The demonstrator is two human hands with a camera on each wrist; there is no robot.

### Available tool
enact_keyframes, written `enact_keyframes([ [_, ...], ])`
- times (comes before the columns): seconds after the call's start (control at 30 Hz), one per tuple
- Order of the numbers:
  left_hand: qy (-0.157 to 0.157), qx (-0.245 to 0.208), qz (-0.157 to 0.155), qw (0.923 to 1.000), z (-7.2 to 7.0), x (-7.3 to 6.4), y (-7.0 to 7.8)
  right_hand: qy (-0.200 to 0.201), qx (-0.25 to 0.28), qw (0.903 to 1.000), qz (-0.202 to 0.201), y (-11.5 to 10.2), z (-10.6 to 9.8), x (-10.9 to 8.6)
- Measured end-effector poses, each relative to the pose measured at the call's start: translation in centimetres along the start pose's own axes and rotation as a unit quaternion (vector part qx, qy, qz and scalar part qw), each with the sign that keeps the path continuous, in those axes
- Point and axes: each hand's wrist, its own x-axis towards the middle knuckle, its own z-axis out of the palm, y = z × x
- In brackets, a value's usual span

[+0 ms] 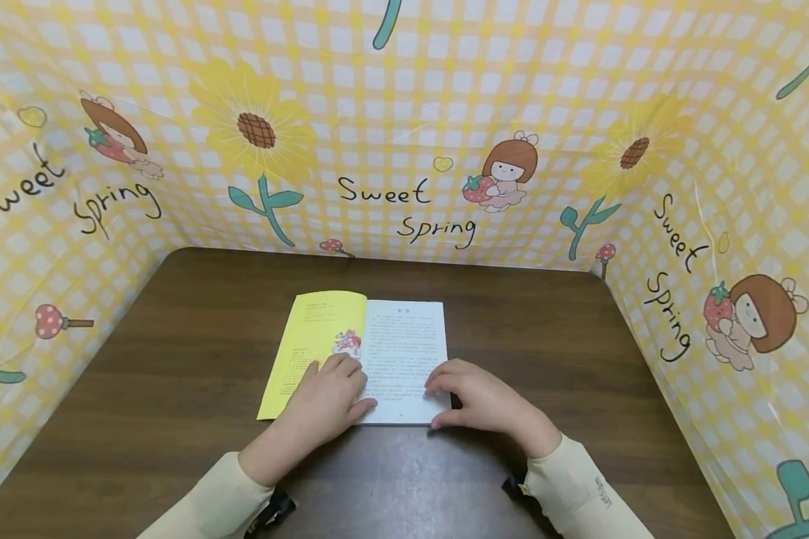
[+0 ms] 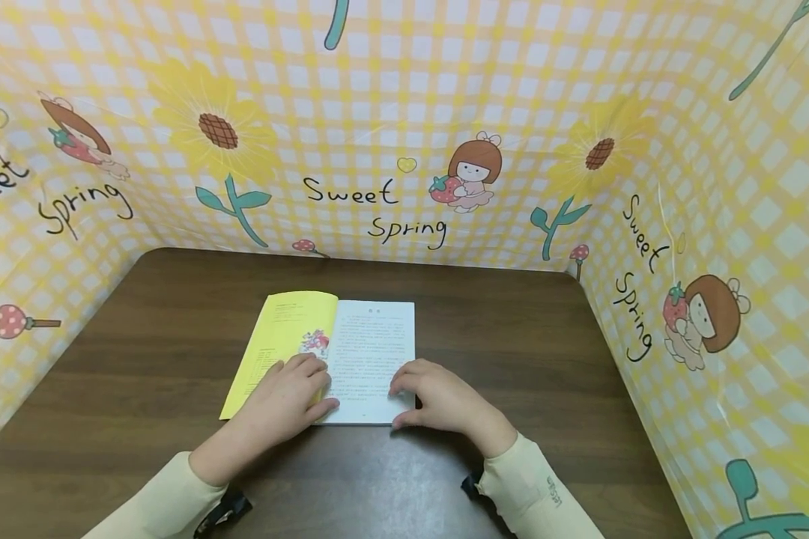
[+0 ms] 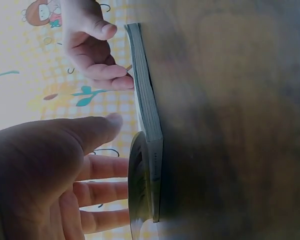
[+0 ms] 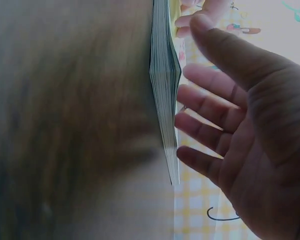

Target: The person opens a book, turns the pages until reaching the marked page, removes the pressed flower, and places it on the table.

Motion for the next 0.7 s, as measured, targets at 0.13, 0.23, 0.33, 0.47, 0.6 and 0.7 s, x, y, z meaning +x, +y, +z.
enact_keyframes([
  [0.13,0.002,-0.005,-0.004,1.0,-0.1,0.0,0.1,0.011,0.002,0.9999,0.003,-0.3,0.2,0.0],
  [0.23,-0.001,-0.011,-0.009,0.9999,-0.2,-0.1,0.2,0.017,-0.004,0.9999,0.002,-0.4,0.5,0.1],
  [0.33,-0.005,-0.016,-0.012,0.9998,-0.3,-0.1,0.2,0.021,-0.018,0.9996,0.003,-0.4,0.8,0.2],
  [0.47,-0.01,-0.019,-0.016,0.9996,-0.4,0.0,0.3,0.023,-0.031,0.9992,0.009,-0.4,1.1,0.2],
  [0.6,-0.013,-0.024,-0.019,0.9994,-0.4,0.0,0.3,0.016,-0.032,0.9992,0.019,-0.6,1.1,0.3],
  [0.7,-0.012,-0.027,-0.02,0.9994,-0.3,0.0,0.3,0.01,-0.031,0.9991,0.027,-0.7,1.0,0.3],
])
